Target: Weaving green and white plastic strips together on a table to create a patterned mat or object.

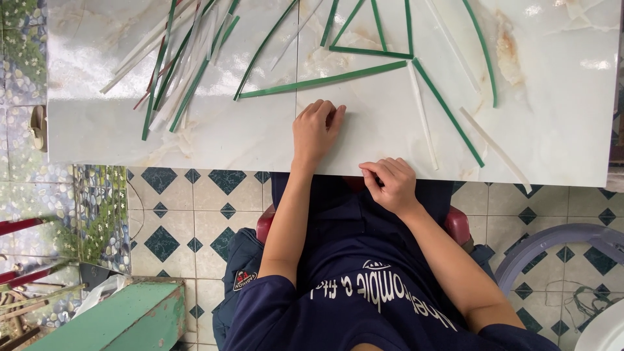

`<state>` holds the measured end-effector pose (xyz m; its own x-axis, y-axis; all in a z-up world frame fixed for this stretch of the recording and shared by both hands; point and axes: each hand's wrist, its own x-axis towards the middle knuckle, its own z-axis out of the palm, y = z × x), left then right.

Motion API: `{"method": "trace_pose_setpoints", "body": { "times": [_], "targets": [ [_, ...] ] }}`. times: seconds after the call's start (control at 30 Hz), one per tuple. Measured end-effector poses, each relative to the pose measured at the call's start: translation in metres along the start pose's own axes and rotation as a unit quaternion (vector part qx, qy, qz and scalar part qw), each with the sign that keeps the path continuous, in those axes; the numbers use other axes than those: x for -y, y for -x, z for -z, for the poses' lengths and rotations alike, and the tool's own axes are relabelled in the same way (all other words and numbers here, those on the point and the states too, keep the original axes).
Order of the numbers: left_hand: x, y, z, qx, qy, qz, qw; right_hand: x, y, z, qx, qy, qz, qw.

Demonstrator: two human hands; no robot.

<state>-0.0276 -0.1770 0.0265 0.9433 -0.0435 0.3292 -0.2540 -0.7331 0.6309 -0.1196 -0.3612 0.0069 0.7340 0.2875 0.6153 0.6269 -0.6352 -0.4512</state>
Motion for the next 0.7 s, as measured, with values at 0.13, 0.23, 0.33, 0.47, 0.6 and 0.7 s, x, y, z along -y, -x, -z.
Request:
{"method": "trace_pose_setpoints", "body": {
  "times": [0.13, 0.23, 0.33, 0.47, 0.6, 0.7],
  "targets": [
    [0.0028, 0.0006, -0.0022, 0.003, 0.005, 0.003, 1.0, -0.0005, 0.002, -0.001, -0.002, -0.009, -0.013, 1.0],
    [0.0037, 0.0011, -0.0031, 0.002, 0.004, 0.004, 1.0, -0.0012, 0.0027, -0.002, -0.001, -0.005, -0.011, 1.0],
    [0.0015, 0.0001, -0.0008, 0.003, 0.004, 0.001, 1.0, -0.0015, 0.0024, -0.0023, -0.005, -0.008, -0.012, 1.0],
    [0.0009, -0.0002, -0.0003, -0.001, 0.0, -0.002, 1.0, -0.0023, 0.0041, -0.0035, -0.005, -0.009, -0.014, 1.0],
    [0.0037, 0.0004, -0.0031, -0.003, -0.002, -0.004, 1.0, -0.0029, 0.0052, -0.005, -0.007, 0.004, -0.009, 1.0],
    [0.0027, -0.0003, -0.0027, -0.003, 0.004, -0.001, 1.0, -0.0034, 0.0041, -0.005, -0.009, 0.003, -0.002, 1.0]
  ]
}}
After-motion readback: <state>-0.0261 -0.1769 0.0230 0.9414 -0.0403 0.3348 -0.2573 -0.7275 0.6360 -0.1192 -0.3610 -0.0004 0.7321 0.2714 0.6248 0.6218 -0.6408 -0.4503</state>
